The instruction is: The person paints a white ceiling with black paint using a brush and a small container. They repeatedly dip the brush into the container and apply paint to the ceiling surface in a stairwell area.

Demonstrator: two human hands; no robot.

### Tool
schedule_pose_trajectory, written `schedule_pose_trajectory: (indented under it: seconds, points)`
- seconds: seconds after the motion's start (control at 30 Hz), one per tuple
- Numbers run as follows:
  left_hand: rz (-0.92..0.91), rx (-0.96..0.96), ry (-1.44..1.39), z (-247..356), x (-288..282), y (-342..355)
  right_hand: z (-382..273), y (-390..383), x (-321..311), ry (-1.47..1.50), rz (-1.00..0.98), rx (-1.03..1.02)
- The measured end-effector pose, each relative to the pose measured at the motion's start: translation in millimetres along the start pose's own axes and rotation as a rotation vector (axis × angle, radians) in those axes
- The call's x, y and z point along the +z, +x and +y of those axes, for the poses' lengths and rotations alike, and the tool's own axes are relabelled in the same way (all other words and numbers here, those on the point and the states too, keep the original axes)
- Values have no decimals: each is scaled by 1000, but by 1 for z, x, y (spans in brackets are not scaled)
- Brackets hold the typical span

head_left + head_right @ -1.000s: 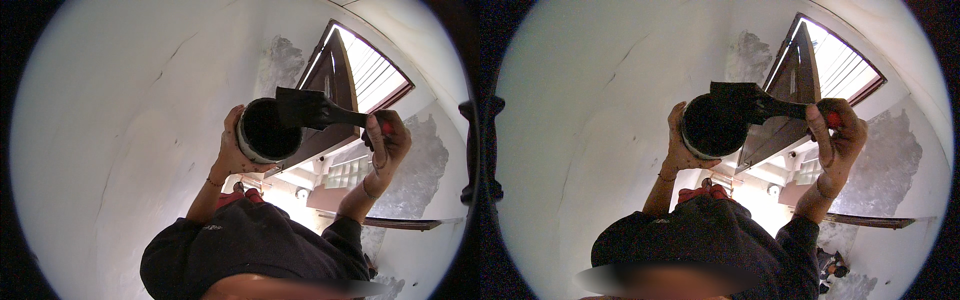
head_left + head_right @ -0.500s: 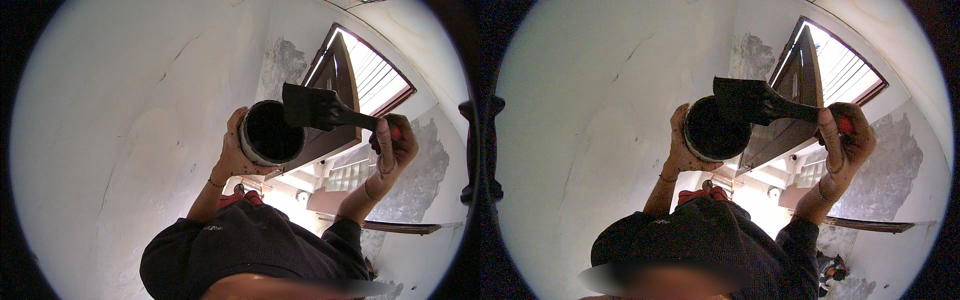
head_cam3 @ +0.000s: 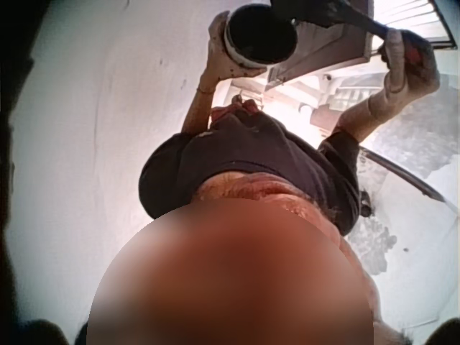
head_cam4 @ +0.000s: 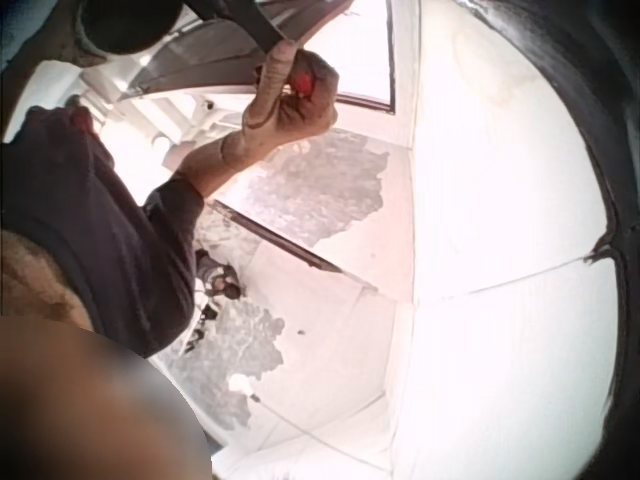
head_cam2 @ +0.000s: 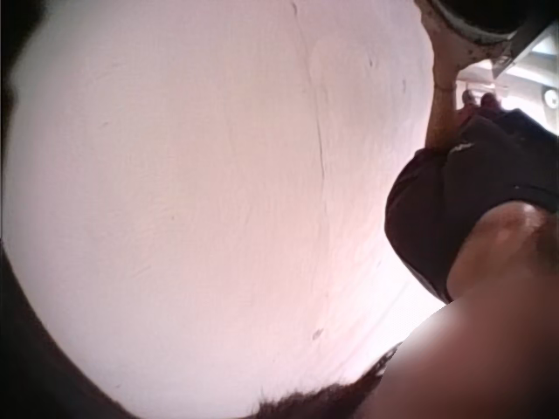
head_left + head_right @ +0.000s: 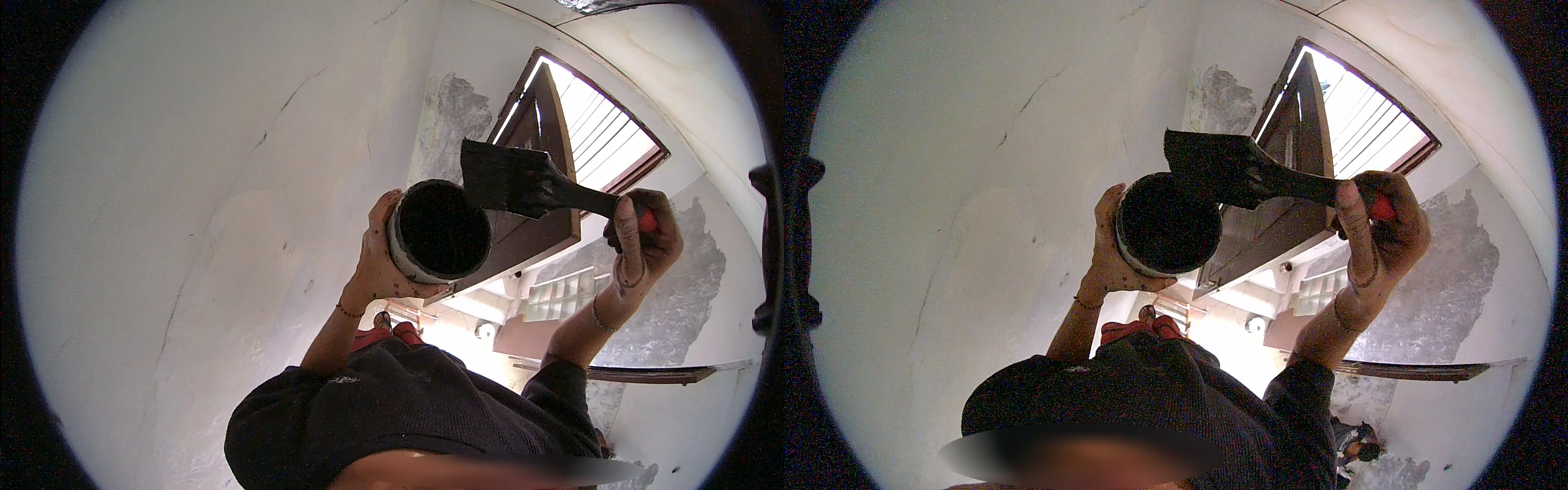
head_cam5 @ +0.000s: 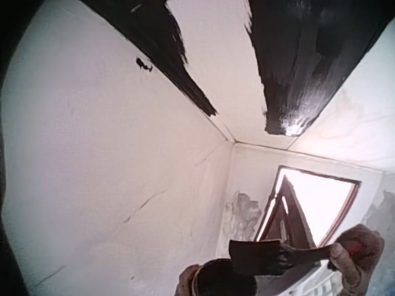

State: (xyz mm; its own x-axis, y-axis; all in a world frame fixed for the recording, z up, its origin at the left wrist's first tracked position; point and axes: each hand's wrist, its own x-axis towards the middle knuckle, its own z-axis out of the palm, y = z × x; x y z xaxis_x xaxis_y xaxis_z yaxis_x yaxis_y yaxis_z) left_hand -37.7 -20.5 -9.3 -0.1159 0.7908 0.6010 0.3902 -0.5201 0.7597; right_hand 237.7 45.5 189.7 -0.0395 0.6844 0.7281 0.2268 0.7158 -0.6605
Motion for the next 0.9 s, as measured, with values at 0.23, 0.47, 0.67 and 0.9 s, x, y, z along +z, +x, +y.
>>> schedule_pose_trajectory:
  seconds: [0.23, 0.47, 0.67, 0.9]
  points:
    - [16, 44, 82, 5, 0, -2, -5, 1, -1, -25, -17, -27]
    - [46, 122, 58, -1, 1, -2, -6, 2, 0, -40, -28, -54]
    - [23, 46, 60, 2, -1, -5, -5, 2, 0, -22, -40, -88]
    - [12, 18, -23, -1, 0, -6, -4, 2, 0, -14, -42, -95]
